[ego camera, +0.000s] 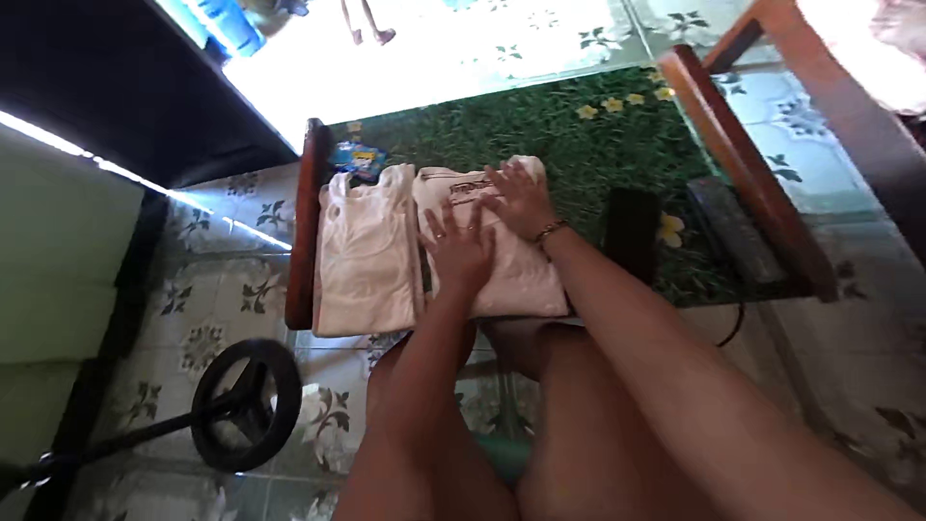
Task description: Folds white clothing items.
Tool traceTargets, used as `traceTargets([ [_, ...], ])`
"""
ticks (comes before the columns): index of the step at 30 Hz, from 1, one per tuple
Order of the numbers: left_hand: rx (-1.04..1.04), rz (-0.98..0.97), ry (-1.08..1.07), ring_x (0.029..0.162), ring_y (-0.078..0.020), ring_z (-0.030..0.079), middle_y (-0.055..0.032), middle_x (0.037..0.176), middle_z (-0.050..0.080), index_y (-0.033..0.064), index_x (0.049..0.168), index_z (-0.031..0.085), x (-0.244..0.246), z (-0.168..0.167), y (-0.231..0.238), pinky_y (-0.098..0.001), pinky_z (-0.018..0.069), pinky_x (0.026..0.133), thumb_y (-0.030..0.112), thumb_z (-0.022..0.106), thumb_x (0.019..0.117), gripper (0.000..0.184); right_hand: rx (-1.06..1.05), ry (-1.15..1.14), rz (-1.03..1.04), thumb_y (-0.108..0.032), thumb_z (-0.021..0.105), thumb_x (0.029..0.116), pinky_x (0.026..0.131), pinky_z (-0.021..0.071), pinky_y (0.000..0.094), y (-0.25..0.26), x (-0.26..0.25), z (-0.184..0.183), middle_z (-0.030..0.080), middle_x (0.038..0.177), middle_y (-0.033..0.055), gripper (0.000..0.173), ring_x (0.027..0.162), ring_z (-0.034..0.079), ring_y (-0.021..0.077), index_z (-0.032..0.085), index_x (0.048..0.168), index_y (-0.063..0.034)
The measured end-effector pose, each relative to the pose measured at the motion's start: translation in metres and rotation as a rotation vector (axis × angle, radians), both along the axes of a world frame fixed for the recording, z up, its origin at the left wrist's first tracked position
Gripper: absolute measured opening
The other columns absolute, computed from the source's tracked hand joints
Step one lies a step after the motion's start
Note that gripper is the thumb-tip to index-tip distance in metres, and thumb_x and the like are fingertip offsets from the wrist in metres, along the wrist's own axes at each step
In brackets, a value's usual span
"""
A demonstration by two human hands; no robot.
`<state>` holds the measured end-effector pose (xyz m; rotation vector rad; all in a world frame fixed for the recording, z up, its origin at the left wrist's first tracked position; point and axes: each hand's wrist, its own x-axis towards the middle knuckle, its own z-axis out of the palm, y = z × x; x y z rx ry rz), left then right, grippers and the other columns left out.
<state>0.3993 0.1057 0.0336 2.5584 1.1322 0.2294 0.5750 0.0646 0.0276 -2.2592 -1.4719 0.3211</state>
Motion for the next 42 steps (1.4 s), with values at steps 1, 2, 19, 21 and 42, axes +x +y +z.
traceTargets([
  [1, -0.009, 0.004, -0.005, 0.155, -0.0486, 0.003, -0.0159, 0.171, 0.009, 0.0481, 0.158, 0.029, 0.0, 0.001, 0.001, -0.0795, 0.0079, 0.113, 0.059, 0.03, 0.1039, 0.056, 0.01, -0.02, -0.007, -0.071, 0.026, 0.1009, 0.12, 0.0061, 0.0729, 0.0, 0.0, -0.001, 0.028, 0.167, 0.0153, 0.076, 0.156, 0.016, 0.0385, 0.032, 0.162, -0.0262],
  [2, -0.018, 0.006, -0.005, 0.155, -0.0487, 0.003, -0.0149, 0.171, 0.009, 0.0498, 0.158, 0.03, 0.0, 0.002, 0.001, -0.0792, 0.0086, 0.113, 0.06, 0.03, 0.1036, 0.055, 0.032, -0.041, -0.026, -0.072, 0.026, 0.1003, 0.12, 0.0072, 0.0731, 0.0, 0.0, -0.002, 0.026, 0.167, 0.0171, 0.076, 0.156, 0.016, 0.0399, 0.034, 0.161, -0.0266],
  [19, 0.05, -0.03, -0.083, 0.154, -0.0463, 0.011, -0.0205, 0.168, 0.017, 0.0328, 0.16, 0.034, -0.003, -0.007, 0.003, -0.0773, 0.0109, 0.113, 0.059, 0.026, 0.1032, 0.063, 0.069, 0.184, -0.167, -0.055, 0.047, 0.1027, 0.12, 0.0218, 0.066, -0.171, -0.136, 0.0, 0.027, 0.166, 0.0202, 0.072, 0.153, 0.026, 0.0424, 0.036, 0.16, -0.0134],
  [21, 0.036, -0.02, -0.056, 0.154, -0.0483, 0.011, -0.0229, 0.167, 0.016, 0.0285, 0.159, 0.037, -0.001, 0.0, 0.002, -0.079, 0.0118, 0.112, 0.052, 0.035, 0.1027, 0.061, 0.271, 0.225, -0.268, -0.057, 0.057, 0.0972, 0.113, 0.0359, 0.0628, -0.17, -0.132, -0.009, 0.04, 0.156, 0.0267, 0.074, 0.14, 0.044, 0.045, 0.046, 0.154, -0.0106],
  [42, -0.171, -0.514, 0.188, 0.119, -0.0409, 0.06, -0.0256, 0.125, 0.063, -0.0047, 0.127, 0.063, 0.16, 0.141, 0.046, -0.0617, 0.0445, 0.102, 0.018, 0.055, 0.1034, 0.033, 0.676, 0.128, -0.362, -0.01, 0.064, 0.0899, 0.092, 0.0548, 0.0488, -0.148, -0.141, -0.012, 0.068, 0.113, 0.0214, 0.051, 0.102, 0.067, 0.0351, 0.06, 0.14, -0.0019],
])
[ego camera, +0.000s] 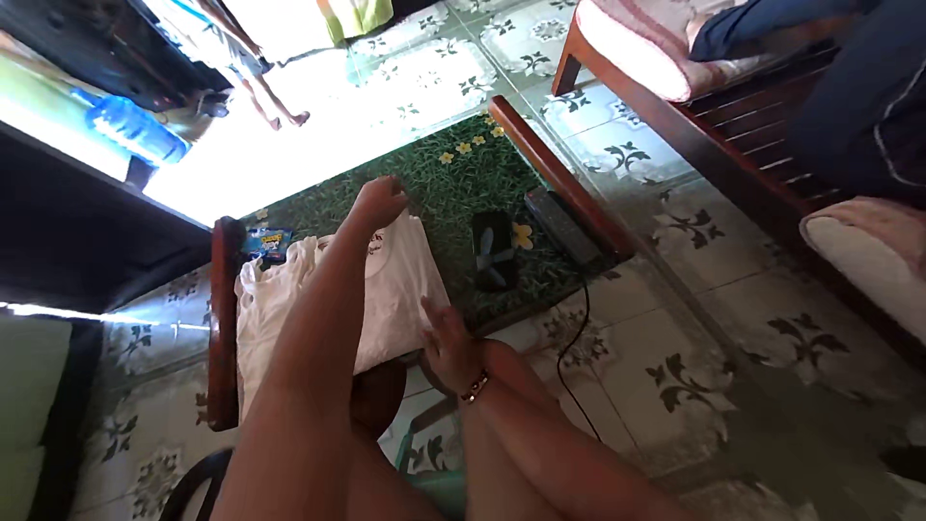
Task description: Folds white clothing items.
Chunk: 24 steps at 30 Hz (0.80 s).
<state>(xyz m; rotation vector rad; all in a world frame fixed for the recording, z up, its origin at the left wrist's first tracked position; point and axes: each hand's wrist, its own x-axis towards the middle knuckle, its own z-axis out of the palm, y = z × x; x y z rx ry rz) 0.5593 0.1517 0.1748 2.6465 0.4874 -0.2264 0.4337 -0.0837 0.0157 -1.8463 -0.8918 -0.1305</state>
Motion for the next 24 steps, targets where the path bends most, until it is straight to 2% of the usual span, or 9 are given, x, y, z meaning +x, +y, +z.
traceTargets([
  [3, 0.025, -0.039, -0.044, 0.108, -0.0435, 0.063, -0.0293, 0.112, 0.064, -0.0086, 0.122, 0.06, -0.034, 0.06, -0.003, -0.0625, 0.0474, 0.095, 0.012, 0.052, 0.1042, 0.028, -0.049, 0.264, 0.079, -0.019, 0.068, 0.0941, 0.099, 0.0541, 0.0449, -0.004, 0.011, 0.02, 0.058, 0.134, 0.0299, 0.075, 0.115, 0.064, 0.0376, 0.033, 0.154, 0.0081],
  [5, 0.084, -0.057, -0.135, 0.099, -0.0408, 0.063, -0.028, 0.104, 0.062, -0.0098, 0.112, 0.056, -0.068, 0.103, -0.006, -0.0592, 0.0492, 0.089, 0.008, 0.049, 0.1051, 0.021, -0.126, 0.377, 0.182, -0.03, 0.07, 0.0948, 0.104, 0.0502, 0.0467, -0.002, 0.024, 0.028, 0.057, 0.14, 0.0261, 0.083, 0.122, 0.062, 0.036, 0.028, 0.159, 0.0026],
  [7, 0.182, -0.041, -0.284, 0.091, -0.034, 0.061, -0.0219, 0.098, 0.058, -0.0056, 0.101, 0.053, -0.108, 0.151, -0.008, -0.053, 0.0499, 0.083, 0.008, 0.047, 0.1054, 0.015, -0.268, 0.374, 0.285, -0.037, 0.072, 0.0933, 0.109, 0.0444, 0.0532, 0.005, 0.035, 0.047, 0.066, 0.133, 0.0203, 0.076, 0.122, 0.064, 0.0346, 0.041, 0.156, -0.0069],
  [9, 0.306, -0.052, -0.435, 0.093, -0.0342, 0.061, -0.0216, 0.1, 0.057, -0.0054, 0.101, 0.053, -0.15, 0.203, -0.011, -0.0532, 0.0501, 0.085, 0.007, 0.049, 0.1043, 0.013, -0.379, 0.252, 0.366, -0.036, 0.071, 0.0931, 0.108, 0.0432, 0.0567, 0.014, 0.045, 0.089, 0.071, 0.12, 0.0207, 0.067, 0.116, 0.066, 0.0371, 0.05, 0.151, -0.0099],
  [14, 0.608, -0.022, -0.721, 0.106, -0.0417, 0.06, -0.0295, 0.113, 0.058, -0.0115, 0.109, 0.056, -0.268, 0.318, -0.029, -0.0584, 0.048, 0.094, 0.01, 0.051, 0.1049, 0.023, -0.557, -0.078, 0.426, -0.027, 0.065, 0.0959, 0.103, 0.0445, 0.0598, 0.015, 0.054, 0.213, 0.072, 0.114, 0.0221, 0.038, 0.114, 0.065, 0.0402, 0.07, 0.126, -0.0045],
  [16, 0.695, 0.138, -0.827, 0.105, -0.0446, 0.059, -0.0325, 0.115, 0.056, -0.0118, 0.116, 0.053, -0.321, 0.356, -0.038, -0.0617, 0.0473, 0.092, 0.018, 0.049, 0.1074, 0.032, -0.576, -0.106, 0.422, -0.028, 0.066, 0.0953, 0.101, 0.045, 0.0602, 0.009, 0.058, 0.243, 0.072, 0.111, 0.0216, 0.033, 0.111, 0.066, 0.0391, 0.072, 0.112, -0.0004],
  [20, 0.797, 0.383, -0.885, 0.108, -0.045, 0.058, -0.0315, 0.118, 0.055, -0.0038, 0.128, 0.046, -0.427, 0.384, -0.012, -0.0643, 0.0463, 0.091, 0.043, 0.044, 0.1074, 0.051, -0.603, -0.361, 0.525, -0.04, 0.065, 0.0942, 0.1, 0.0392, 0.0626, -0.026, 0.058, 0.255, 0.072, 0.105, 0.0192, 0.042, 0.113, 0.061, 0.0423, 0.074, 0.099, 0.0009],
  [22, 0.883, 0.468, -0.79, 0.104, -0.052, 0.061, -0.0362, 0.112, 0.058, -0.0074, 0.129, 0.047, -0.472, 0.374, -0.026, -0.0702, 0.0464, 0.087, 0.044, 0.039, 0.1094, 0.055, -0.389, -0.481, 0.558, -0.03, 0.069, 0.0901, 0.093, 0.0448, 0.0653, -0.058, 0.055, 0.244, 0.073, 0.103, 0.0179, 0.029, 0.108, 0.063, 0.0442, 0.077, 0.091, -0.0026],
  [24, 0.925, 0.484, -0.719, 0.099, -0.0531, 0.06, -0.0378, 0.107, 0.058, -0.0136, 0.118, 0.051, -0.507, 0.352, -0.053, -0.0704, 0.0457, 0.086, 0.035, 0.038, 0.1105, 0.051, -0.253, -0.477, 0.565, -0.02, 0.066, 0.0923, 0.1, 0.0494, 0.0575, -0.097, 0.051, 0.247, 0.071, 0.12, 0.0152, 0.021, 0.117, 0.063, 0.037, 0.08, 0.103, -0.0076],
])
